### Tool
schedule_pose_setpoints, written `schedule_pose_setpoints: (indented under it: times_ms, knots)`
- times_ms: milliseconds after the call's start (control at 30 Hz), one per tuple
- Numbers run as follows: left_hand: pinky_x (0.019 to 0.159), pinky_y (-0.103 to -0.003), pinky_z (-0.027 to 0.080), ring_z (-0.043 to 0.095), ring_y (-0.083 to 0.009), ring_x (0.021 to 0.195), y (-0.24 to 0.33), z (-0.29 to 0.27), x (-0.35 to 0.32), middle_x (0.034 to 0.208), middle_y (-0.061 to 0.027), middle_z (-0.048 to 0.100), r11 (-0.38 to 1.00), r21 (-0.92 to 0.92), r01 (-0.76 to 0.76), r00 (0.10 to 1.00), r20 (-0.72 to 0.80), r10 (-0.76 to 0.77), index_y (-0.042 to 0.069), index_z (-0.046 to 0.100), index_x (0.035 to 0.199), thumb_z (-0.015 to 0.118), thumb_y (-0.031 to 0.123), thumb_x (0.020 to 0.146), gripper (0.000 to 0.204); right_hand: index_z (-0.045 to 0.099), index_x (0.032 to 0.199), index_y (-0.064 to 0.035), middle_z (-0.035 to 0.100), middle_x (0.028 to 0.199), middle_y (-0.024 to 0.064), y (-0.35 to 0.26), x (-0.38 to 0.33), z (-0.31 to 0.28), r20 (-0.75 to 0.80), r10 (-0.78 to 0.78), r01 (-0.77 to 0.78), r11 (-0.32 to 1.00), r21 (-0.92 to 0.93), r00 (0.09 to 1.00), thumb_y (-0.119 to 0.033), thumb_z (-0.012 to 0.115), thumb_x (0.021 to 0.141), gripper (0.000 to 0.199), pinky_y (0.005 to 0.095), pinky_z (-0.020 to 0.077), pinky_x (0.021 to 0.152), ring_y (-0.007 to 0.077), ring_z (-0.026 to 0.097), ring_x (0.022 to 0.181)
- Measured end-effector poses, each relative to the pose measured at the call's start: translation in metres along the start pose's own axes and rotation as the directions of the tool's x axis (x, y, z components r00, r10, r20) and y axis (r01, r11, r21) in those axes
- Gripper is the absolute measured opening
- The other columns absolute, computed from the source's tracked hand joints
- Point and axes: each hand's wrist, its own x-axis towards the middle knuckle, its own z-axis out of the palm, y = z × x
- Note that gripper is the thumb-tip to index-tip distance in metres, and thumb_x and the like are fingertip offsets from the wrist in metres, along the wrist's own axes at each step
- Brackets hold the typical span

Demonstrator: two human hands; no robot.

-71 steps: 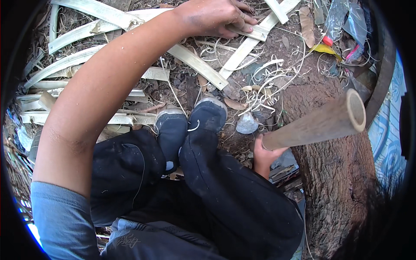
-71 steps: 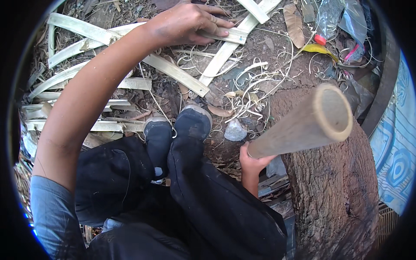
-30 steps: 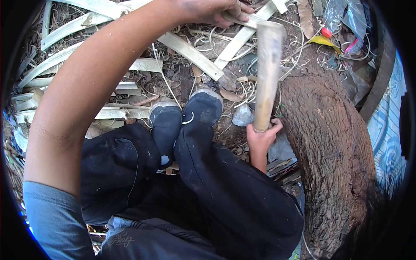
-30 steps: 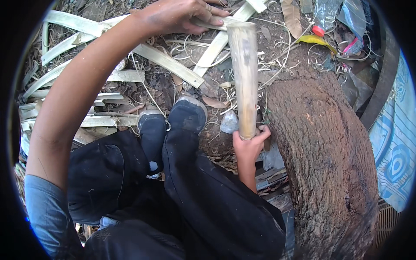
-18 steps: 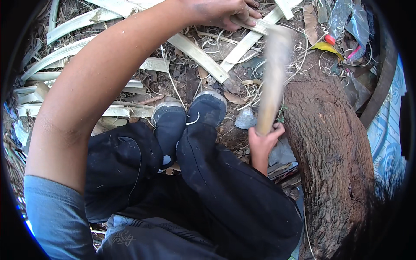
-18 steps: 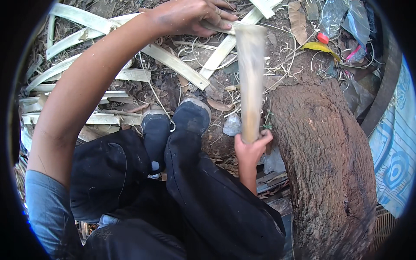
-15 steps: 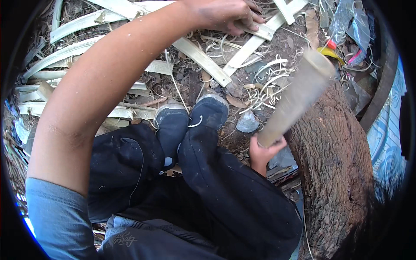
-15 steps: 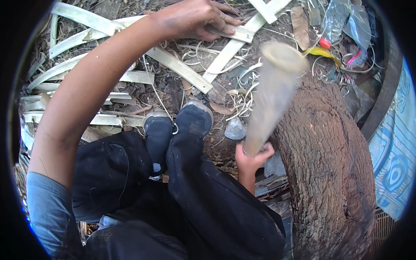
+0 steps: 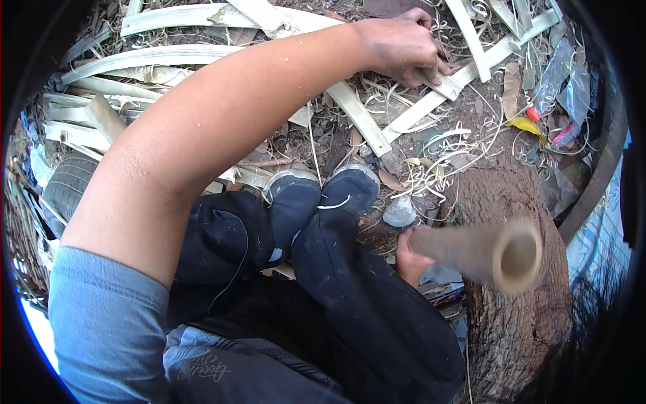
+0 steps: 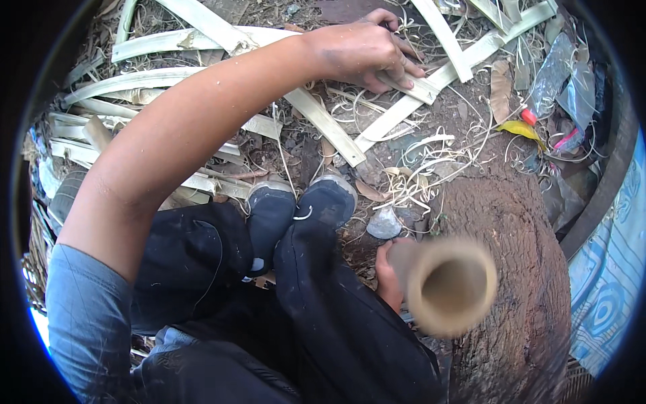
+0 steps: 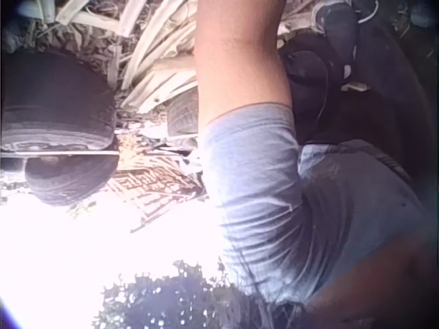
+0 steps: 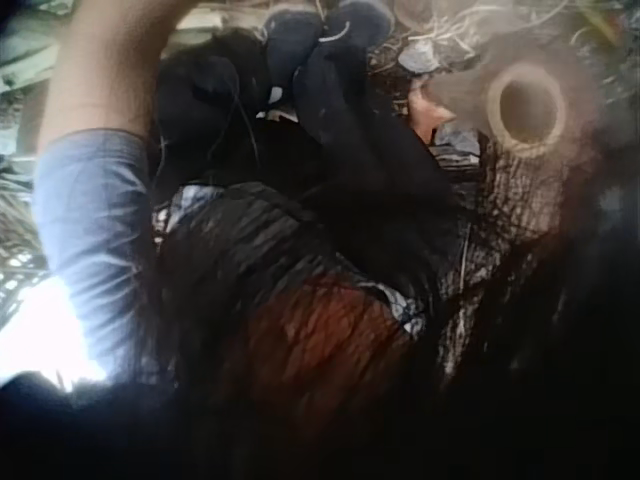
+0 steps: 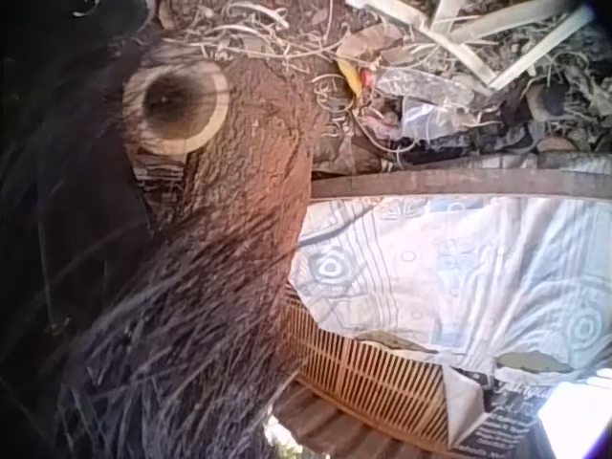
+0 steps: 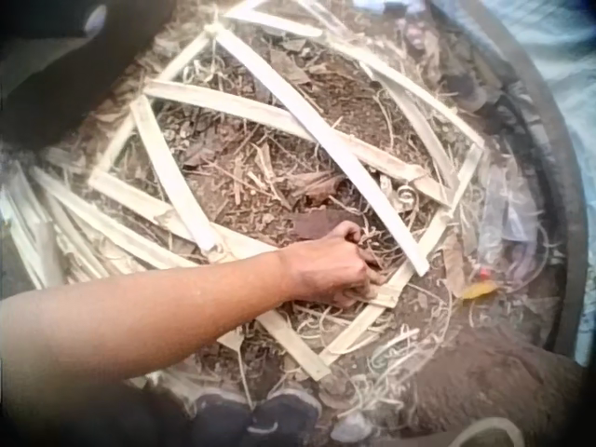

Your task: The person aligns bamboo strips and inserts them into a pre-constructed frame, using a wooden mallet to tap them into place.

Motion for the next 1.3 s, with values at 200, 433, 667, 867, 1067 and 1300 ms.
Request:
schedule_pose_setpoints:
  times_ms: [200, 433, 667, 867, 1067, 1300]
  knots:
    - [0.108, -0.047, 0.024, 0.056, -0.0164, 0.125, 0.0, 0.0, 0.002, 0.128, 0.0068, 0.066, 1.0, 0.002, -0.02, 0.999, -0.033, 0.02, 0.027, 0.075, 0.11, 0.075, 0.019, 0.074, 0.036, 0.03, 0.12, -0.0027, 0.054, 0.095, 0.015, 0.011, 0.007, 0.003, -0.039, 0.189, -0.189, 0.982, -0.005, 0.981, 0.0, 0.075, 0.069, 0.068, 0.0356, 0.0478, 0.075, 0.0207, 0.059, 0.084]
    - [0.103, -0.049, 0.027, 0.062, -0.0174, 0.111, 0.003, -0.021, 0.003, 0.12, 0.0013, 0.07, 1.0, 0.006, 0.009, 0.997, 0.081, -0.01, 0.021, 0.075, 0.097, 0.072, 0.021, 0.077, 0.02, 0.035, 0.116, -0.0004, 0.054, 0.087, 0.0134, 0.003, 0.005, -0.009, 0.047, -0.125, 0.13, 0.984, -0.119, 0.991, -0.005, 0.074, 0.068, 0.062, 0.0368, 0.0471, 0.078, 0.0247, 0.059, 0.08]
    - [0.102, -0.049, 0.026, 0.062, -0.0195, 0.113, -0.006, -0.009, -0.002, 0.122, -0.0002, 0.069, 0.997, 0.012, -0.072, 0.996, -0.043, 0.073, 0.02, 0.076, 0.091, 0.07, 0.021, 0.077, 0.015, 0.037, 0.117, 0.0007, 0.058, 0.087, 0.0172, -0.007, 0.0, 0.009, -0.177, 0.189, -0.128, 0.943, 0.307, 0.966, -0.006, 0.077, 0.065, 0.066, 0.0328, 0.0501, 0.08, 0.0263, 0.063, 0.082]
    - [0.102, -0.049, 0.027, 0.06, -0.0192, 0.118, 0.0, -0.017, -0.004, 0.127, 0.001, 0.067, 0.994, 0.029, -0.109, 0.993, -0.042, 0.111, 0.022, 0.077, 0.098, 0.072, 0.022, 0.077, 0.022, 0.039, 0.115, 0.0002, 0.063, 0.091, 0.0205, -0.014, 0.022, 0.006, 0.093, 0.311, -0.275, 0.92, -0.279, 0.946, -0.009, 0.078, 0.065, 0.063, 0.0375, 0.0511, 0.076, 0.0307, 0.065, 0.083]
    - [0.102, -0.05, 0.027, 0.064, -0.017, 0.108, -0.011, -0.012, -0.001, 0.124, -0.0003, 0.068, 0.996, -0.01, -0.09, 0.992, -0.087, 0.089, 0.021, 0.077, 0.098, 0.072, 0.022, 0.077, 0.021, 0.038, 0.117, -0.0003, 0.061, 0.094, 0.0167, -0.004, 0.01, -0.005, -0.126, 0.192, -0.16, 0.96, 0.231, 0.973, -0.001, 0.073, 0.067, 0.062, 0.0385, 0.0513, 0.076, 0.0294, 0.063, 0.082]
    - [0.099, -0.047, 0.027, 0.063, -0.0173, 0.107, -0.003, -0.011, 0.001, 0.122, -0.0011, 0.069, 0.998, -0.066, 0.008, 0.996, 0.09, -0.002, 0.019, 0.076, 0.095, 0.072, 0.023, 0.077, 0.019, 0.035, 0.116, -0.0012, 0.059, 0.082, 0.0196, -0.009, 0.01, -0.006, -0.034, 0.103, -0.104, 0.994, -0.026, 0.994, -0.005, 0.073, 0.068, 0.062, 0.044, 0.049, 0.075, 0.0319, 0.063, 0.078]
